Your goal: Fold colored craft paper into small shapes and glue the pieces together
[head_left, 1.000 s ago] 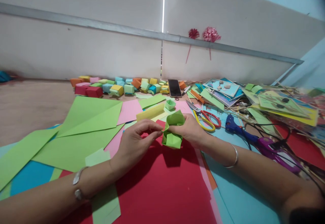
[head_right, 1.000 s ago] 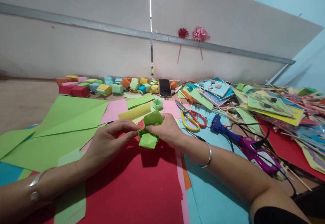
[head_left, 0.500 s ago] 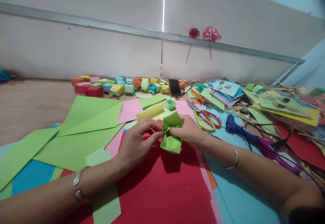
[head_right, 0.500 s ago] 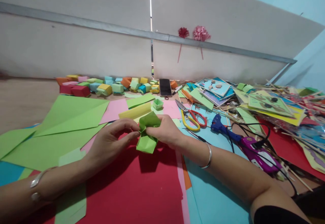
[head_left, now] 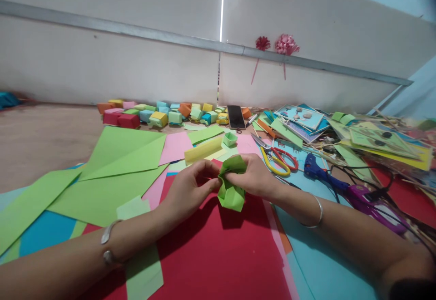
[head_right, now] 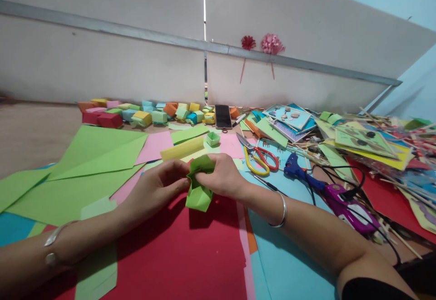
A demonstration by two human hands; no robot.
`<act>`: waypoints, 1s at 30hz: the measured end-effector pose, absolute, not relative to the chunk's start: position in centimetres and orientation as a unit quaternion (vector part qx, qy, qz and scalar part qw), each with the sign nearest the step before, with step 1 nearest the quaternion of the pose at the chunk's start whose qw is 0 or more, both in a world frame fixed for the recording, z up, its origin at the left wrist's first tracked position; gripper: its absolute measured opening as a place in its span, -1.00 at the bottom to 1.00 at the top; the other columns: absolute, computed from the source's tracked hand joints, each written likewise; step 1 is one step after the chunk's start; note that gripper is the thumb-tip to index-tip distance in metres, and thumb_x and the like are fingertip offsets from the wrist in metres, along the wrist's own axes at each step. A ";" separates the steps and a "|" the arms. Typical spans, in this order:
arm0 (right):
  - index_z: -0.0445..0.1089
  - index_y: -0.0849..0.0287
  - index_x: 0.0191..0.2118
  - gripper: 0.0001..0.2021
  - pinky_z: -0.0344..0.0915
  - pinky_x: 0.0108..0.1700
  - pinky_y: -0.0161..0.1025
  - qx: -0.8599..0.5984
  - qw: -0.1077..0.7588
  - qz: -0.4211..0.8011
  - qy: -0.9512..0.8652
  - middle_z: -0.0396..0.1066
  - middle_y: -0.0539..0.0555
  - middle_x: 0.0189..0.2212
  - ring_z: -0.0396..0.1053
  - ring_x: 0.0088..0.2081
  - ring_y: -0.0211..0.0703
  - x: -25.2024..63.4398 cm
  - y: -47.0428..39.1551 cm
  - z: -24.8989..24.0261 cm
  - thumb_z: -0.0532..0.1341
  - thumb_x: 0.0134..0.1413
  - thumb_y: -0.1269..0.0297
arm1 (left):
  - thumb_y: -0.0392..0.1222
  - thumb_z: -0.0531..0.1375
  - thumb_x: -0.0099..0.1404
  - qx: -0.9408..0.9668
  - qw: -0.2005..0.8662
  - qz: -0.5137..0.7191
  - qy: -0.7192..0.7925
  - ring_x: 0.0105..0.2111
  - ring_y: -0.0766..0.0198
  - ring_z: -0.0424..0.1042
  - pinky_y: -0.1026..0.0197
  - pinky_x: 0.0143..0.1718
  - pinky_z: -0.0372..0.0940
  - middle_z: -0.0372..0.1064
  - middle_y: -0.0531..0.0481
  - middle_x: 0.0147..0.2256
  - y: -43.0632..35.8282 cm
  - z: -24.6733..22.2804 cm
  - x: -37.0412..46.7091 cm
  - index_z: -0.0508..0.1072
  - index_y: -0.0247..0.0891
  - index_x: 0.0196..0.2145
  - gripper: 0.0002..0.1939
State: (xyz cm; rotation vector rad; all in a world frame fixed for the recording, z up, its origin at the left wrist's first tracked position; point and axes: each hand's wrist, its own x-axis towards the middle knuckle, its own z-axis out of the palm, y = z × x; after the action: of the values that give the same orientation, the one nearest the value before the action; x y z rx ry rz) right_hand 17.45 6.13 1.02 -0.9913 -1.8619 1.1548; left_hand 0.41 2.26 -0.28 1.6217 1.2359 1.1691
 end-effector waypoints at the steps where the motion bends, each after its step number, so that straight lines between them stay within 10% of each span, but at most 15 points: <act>1: 0.44 0.22 -0.43 -0.88 0.29 -0.40 -0.38 -0.384 0.361 0.434 -0.730 0.45 -0.03 -0.49 0.38 -0.44 -0.28 17.5 6.1 1.0 0.19 -0.21 0.46 | -0.17 0.23 0.05 0.633 0.396 0.455 0.485 -0.41 0.21 0.49 0.19 -0.36 0.39 0.48 0.06 -0.43 2.3 -0.2 0.4 0.40 -0.21 -0.40 -0.88; 30: 0.45 0.19 -0.44 -0.89 0.22 -0.41 -0.40 -0.393 0.304 0.301 -0.814 0.44 -0.07 -0.50 0.36 -0.45 -0.31 17.7 5.7 2.0 0.26 -0.18 0.51 | -0.18 0.24 0.06 0.655 0.416 0.398 0.489 -0.45 0.24 0.46 0.22 -0.38 0.36 0.50 0.07 -0.49 2.4 -0.7 0.3 0.45 -0.21 -0.46 -0.92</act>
State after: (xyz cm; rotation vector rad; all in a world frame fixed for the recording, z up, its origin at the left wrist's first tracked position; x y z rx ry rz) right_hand 17.72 5.68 2.03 -1.0423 -2.1558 0.7988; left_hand 0.27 2.35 -0.73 1.6460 1.2273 1.0000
